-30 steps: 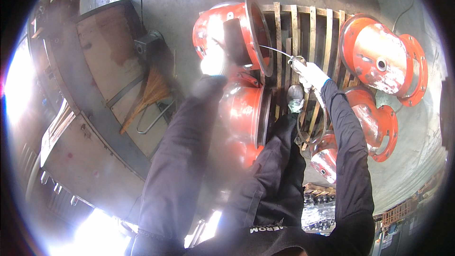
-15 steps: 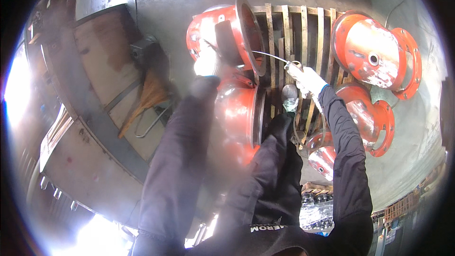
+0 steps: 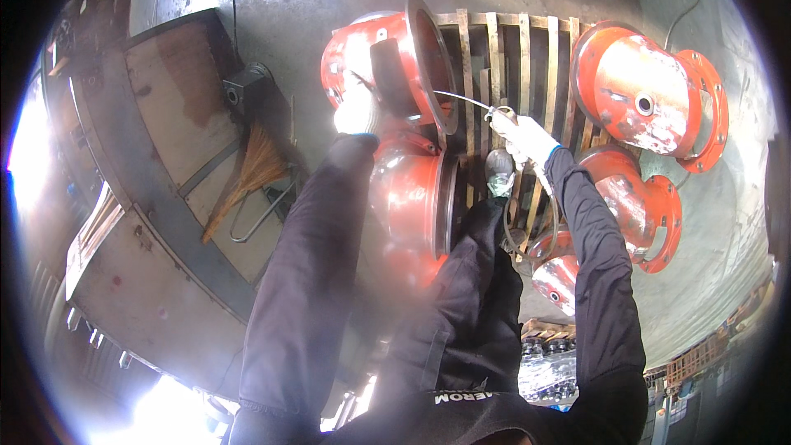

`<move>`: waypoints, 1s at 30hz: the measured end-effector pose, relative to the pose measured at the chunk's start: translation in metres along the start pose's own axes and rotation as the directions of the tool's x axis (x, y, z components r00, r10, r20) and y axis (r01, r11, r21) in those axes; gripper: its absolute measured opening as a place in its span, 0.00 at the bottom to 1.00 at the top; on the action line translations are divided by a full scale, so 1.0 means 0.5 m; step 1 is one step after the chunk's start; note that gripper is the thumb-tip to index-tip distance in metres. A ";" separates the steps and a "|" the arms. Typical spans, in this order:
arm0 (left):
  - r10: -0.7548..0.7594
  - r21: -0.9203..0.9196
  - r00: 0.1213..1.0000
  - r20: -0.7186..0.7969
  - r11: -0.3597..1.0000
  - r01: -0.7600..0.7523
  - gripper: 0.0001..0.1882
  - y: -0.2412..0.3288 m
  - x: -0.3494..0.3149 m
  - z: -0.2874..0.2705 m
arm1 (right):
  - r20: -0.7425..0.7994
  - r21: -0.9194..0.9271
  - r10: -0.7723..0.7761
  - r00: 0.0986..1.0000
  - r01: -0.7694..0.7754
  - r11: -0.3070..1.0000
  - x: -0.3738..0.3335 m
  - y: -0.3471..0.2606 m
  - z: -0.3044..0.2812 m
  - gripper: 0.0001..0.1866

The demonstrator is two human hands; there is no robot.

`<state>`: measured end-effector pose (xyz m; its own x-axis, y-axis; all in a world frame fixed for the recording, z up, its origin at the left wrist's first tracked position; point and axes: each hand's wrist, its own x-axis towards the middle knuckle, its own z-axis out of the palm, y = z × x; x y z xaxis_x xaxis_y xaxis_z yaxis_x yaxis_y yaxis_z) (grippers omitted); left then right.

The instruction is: The person uses a spray gun to apply white paint to several red metal parts arranged on a wooden pallet. They rotate and reposition the parts to reach different surfaces, then continue spraying additional units.

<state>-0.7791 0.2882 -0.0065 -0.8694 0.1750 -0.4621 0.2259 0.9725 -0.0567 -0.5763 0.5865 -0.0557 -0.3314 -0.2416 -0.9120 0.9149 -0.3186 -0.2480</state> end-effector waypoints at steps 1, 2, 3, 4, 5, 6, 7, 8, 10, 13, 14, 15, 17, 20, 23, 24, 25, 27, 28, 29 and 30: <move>-0.002 -0.005 1.000 0.001 1.000 0.002 0.30 -0.001 0.000 0.001 | 0.004 0.012 -0.005 1.000 0.005 1.000 0.000 0.002 0.001 0.20; -0.004 -0.011 1.000 0.002 1.000 0.004 0.30 -0.002 0.001 0.002 | 0.008 0.023 -0.010 1.000 0.010 1.000 0.001 0.003 0.002 0.20; -0.009 -0.005 1.000 0.011 1.000 0.009 0.30 -0.003 0.002 0.002 | 0.005 0.020 0.005 1.000 -0.005 1.000 0.001 0.005 0.002 0.20; -0.014 0.002 1.000 0.022 1.000 0.014 0.31 -0.002 0.002 0.002 | 0.002 0.018 0.021 1.000 -0.021 1.000 0.002 0.006 0.003 0.20; -0.028 0.009 0.999 0.046 1.000 0.027 0.31 -0.002 0.003 0.001 | 0.006 0.021 0.028 1.000 -0.028 0.999 0.003 0.007 0.004 0.20; -0.027 0.003 0.999 0.037 1.000 0.027 0.31 -0.001 0.003 0.001 | 0.008 0.022 0.035 0.999 -0.035 0.999 0.005 0.007 0.005 0.20; -0.036 -0.003 0.998 0.042 0.999 0.036 0.31 0.001 0.003 0.000 | 0.017 0.026 0.035 0.999 -0.036 0.999 0.007 0.007 0.005 0.20; -0.044 -0.009 0.998 0.047 0.999 0.044 0.31 0.002 0.003 0.000 | 0.013 0.024 0.053 0.999 -0.053 0.998 0.008 0.007 0.005 0.21; -0.026 -0.022 0.999 0.028 0.999 0.026 0.30 0.004 0.001 -0.001 | 0.025 0.020 0.027 0.999 -0.028 0.999 0.011 0.003 0.002 0.22; 0.001 -0.036 1.000 -0.001 0.999 -0.001 0.29 0.003 -0.003 -0.001 | 0.036 0.003 0.039 0.999 -0.039 0.999 0.013 -0.004 -0.006 0.24; -0.002 -0.036 1.000 -0.002 0.999 0.002 0.29 0.002 -0.003 -0.001 | 0.045 0.002 0.032 0.998 -0.032 0.999 0.014 -0.008 -0.010 0.24; 0.015 -0.043 1.000 -0.014 0.999 -0.016 0.29 0.002 -0.003 0.000 | 0.044 -0.007 0.049 0.998 -0.049 0.999 0.014 -0.010 -0.012 0.24; 0.013 -0.041 1.000 -0.010 0.999 -0.014 0.31 0.000 -0.003 0.003 | 0.055 -0.020 0.052 0.997 -0.051 0.998 0.014 -0.015 -0.015 0.25; 0.005 -0.037 1.000 0.006 0.999 -0.004 0.33 -0.002 0.000 0.005 | 0.040 -0.004 0.072 0.997 -0.072 0.997 0.006 -0.019 -0.009 0.24; -0.001 -0.038 1.000 0.022 0.999 0.002 0.36 -0.003 0.003 0.003 | -0.015 -0.035 -0.001 1.000 0.000 0.999 -0.013 -0.020 0.003 0.23; -0.002 -0.039 1.000 0.027 0.999 0.004 0.37 -0.003 0.004 0.001 | -0.016 -0.030 -0.005 1.000 0.005 1.000 -0.022 -0.021 0.006 0.23; -0.006 -0.040 0.999 0.031 0.999 0.007 0.38 -0.002 0.005 -0.001 | -0.019 -0.026 -0.010 1.000 0.010 1.000 -0.032 -0.021 0.008 0.22; -0.015 -0.049 0.999 0.042 0.999 0.017 0.39 0.003 0.005 -0.008 | 0.022 0.059 0.041 0.999 -0.042 0.997 -0.050 -0.025 0.007 0.19; -0.015 -0.053 0.999 0.047 0.998 0.018 0.39 0.006 0.004 -0.013 | 0.026 0.040 0.046 0.999 -0.047 0.998 -0.055 -0.027 0.008 0.19; -0.022 -0.051 0.997 0.075 0.998 0.026 0.39 0.009 0.003 -0.018 | 0.029 0.022 0.049 0.998 -0.050 0.998 -0.059 -0.030 0.007 0.18; -0.018 -0.046 0.998 0.068 0.999 0.021 0.39 0.013 0.000 -0.023 | 0.036 0.011 0.036 0.999 -0.036 0.999 -0.061 -0.033 0.007 0.18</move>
<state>-0.7828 0.2961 0.0035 -0.8414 0.1464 -0.5202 0.1868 0.9821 -0.0258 -0.5822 0.5960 -0.0228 -0.3066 -0.2854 -0.9080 0.9236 -0.3199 -0.2113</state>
